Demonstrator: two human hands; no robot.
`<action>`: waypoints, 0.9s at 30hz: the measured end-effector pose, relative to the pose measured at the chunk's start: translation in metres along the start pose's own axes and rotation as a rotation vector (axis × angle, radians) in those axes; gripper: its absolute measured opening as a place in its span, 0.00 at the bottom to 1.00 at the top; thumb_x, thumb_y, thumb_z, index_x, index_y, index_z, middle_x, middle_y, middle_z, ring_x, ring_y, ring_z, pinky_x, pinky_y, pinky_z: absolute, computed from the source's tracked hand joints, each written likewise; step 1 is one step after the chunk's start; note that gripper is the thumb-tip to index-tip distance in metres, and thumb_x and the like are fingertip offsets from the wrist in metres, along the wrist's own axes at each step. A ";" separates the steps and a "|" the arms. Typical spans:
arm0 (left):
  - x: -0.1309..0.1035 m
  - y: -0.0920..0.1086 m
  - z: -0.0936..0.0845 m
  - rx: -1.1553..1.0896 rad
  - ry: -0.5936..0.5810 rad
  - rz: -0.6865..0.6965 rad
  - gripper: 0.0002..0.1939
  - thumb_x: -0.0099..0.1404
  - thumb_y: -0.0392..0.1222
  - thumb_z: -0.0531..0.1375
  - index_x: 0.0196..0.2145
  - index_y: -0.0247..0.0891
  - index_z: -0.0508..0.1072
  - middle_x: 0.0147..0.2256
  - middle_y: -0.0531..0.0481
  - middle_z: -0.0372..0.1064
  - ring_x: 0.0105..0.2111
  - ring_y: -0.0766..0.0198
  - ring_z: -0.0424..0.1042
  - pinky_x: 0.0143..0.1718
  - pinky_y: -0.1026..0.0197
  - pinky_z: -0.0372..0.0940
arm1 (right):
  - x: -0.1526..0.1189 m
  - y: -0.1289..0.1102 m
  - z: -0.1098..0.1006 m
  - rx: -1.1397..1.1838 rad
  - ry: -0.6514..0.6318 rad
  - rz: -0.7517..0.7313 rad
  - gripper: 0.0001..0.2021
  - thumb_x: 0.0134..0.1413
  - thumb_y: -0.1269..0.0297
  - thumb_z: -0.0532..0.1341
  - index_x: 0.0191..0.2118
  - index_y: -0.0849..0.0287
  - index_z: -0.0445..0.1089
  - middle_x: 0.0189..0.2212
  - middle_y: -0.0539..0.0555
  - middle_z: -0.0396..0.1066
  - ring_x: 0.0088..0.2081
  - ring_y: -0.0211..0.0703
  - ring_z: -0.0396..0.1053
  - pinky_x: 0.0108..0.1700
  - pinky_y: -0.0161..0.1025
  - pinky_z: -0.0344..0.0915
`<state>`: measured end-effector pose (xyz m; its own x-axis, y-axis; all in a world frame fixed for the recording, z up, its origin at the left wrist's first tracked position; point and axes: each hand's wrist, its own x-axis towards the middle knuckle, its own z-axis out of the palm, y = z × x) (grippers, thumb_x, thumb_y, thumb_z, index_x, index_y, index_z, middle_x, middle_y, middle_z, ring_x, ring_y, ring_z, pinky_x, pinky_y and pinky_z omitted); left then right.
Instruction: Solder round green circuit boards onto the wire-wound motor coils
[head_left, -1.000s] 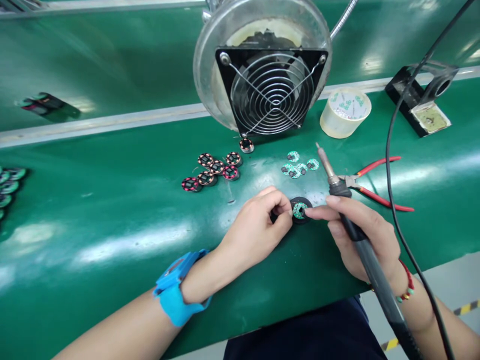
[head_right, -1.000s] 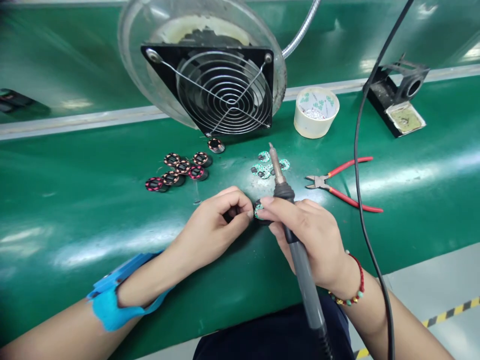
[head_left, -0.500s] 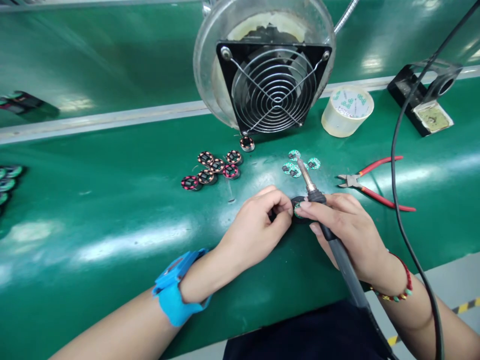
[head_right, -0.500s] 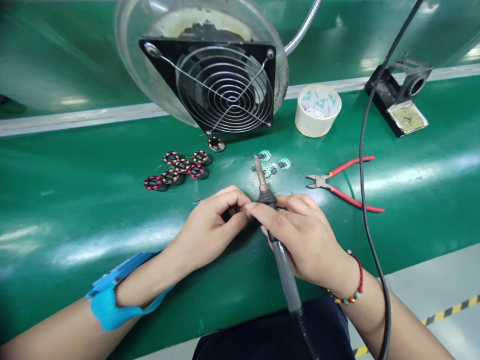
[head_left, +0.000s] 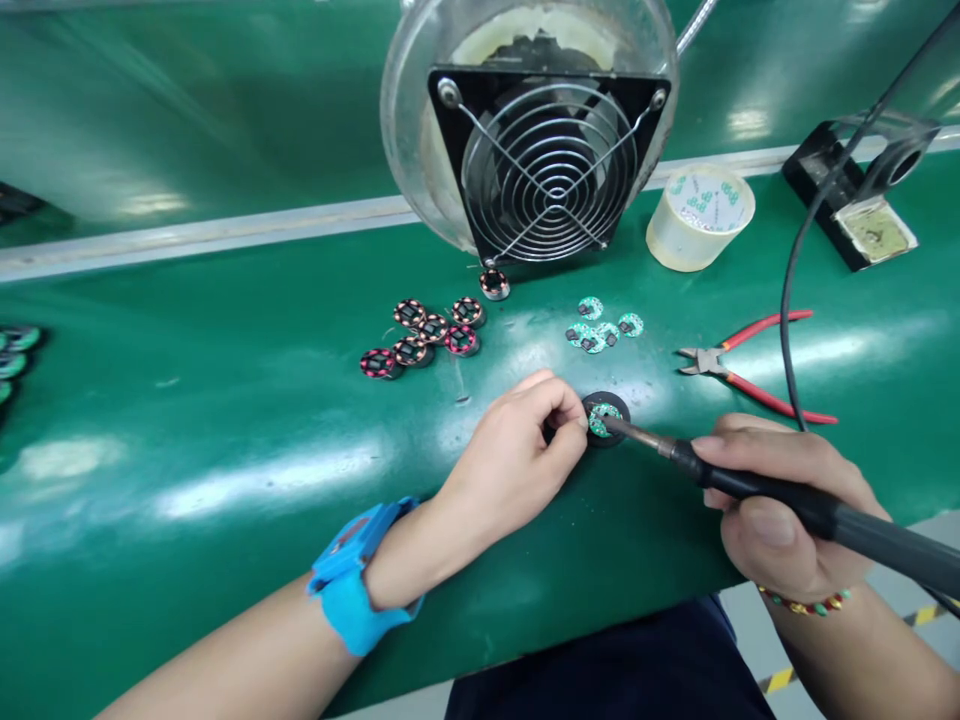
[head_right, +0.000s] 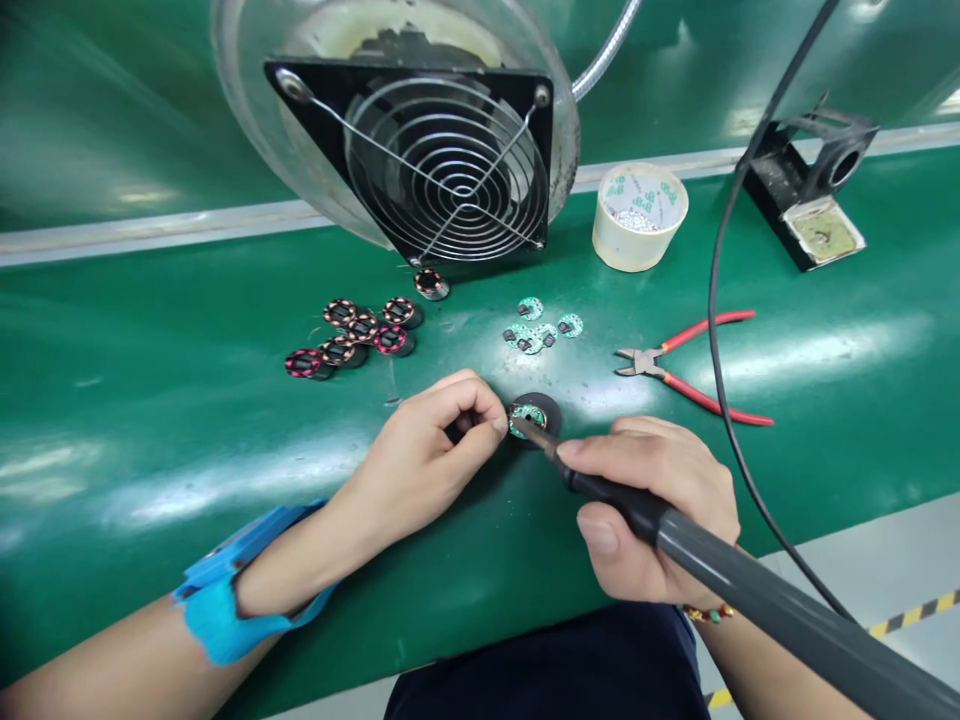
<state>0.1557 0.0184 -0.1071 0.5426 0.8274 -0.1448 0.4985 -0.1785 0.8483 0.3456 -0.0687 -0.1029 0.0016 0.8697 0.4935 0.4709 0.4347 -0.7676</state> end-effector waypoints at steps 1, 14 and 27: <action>0.000 0.000 0.000 0.000 -0.001 -0.001 0.08 0.60 0.29 0.54 0.24 0.36 0.65 0.26 0.55 0.61 0.27 0.69 0.61 0.28 0.63 0.56 | 0.001 -0.001 0.001 0.052 0.021 -0.031 0.16 0.61 0.61 0.59 0.53 0.54 0.70 0.28 0.52 0.75 0.21 0.40 0.66 0.22 0.42 0.65; -0.001 -0.002 0.001 0.004 0.013 0.015 0.08 0.60 0.29 0.53 0.24 0.36 0.65 0.26 0.55 0.61 0.26 0.69 0.61 0.27 0.63 0.56 | 0.010 -0.007 0.006 0.017 0.004 0.028 0.11 0.64 0.62 0.56 0.48 0.51 0.72 0.25 0.52 0.72 0.24 0.42 0.71 0.27 0.42 0.72; 0.000 -0.001 0.003 0.013 0.016 0.006 0.08 0.60 0.28 0.54 0.25 0.36 0.64 0.26 0.55 0.61 0.27 0.68 0.61 0.28 0.63 0.56 | 0.003 -0.002 0.005 -0.008 0.117 0.008 0.14 0.60 0.62 0.61 0.52 0.51 0.72 0.28 0.51 0.75 0.26 0.42 0.72 0.28 0.42 0.72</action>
<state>0.1571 0.0173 -0.1094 0.5348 0.8348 -0.1311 0.5041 -0.1907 0.8423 0.3405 -0.0659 -0.1022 0.1084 0.8396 0.5323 0.4777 0.4255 -0.7686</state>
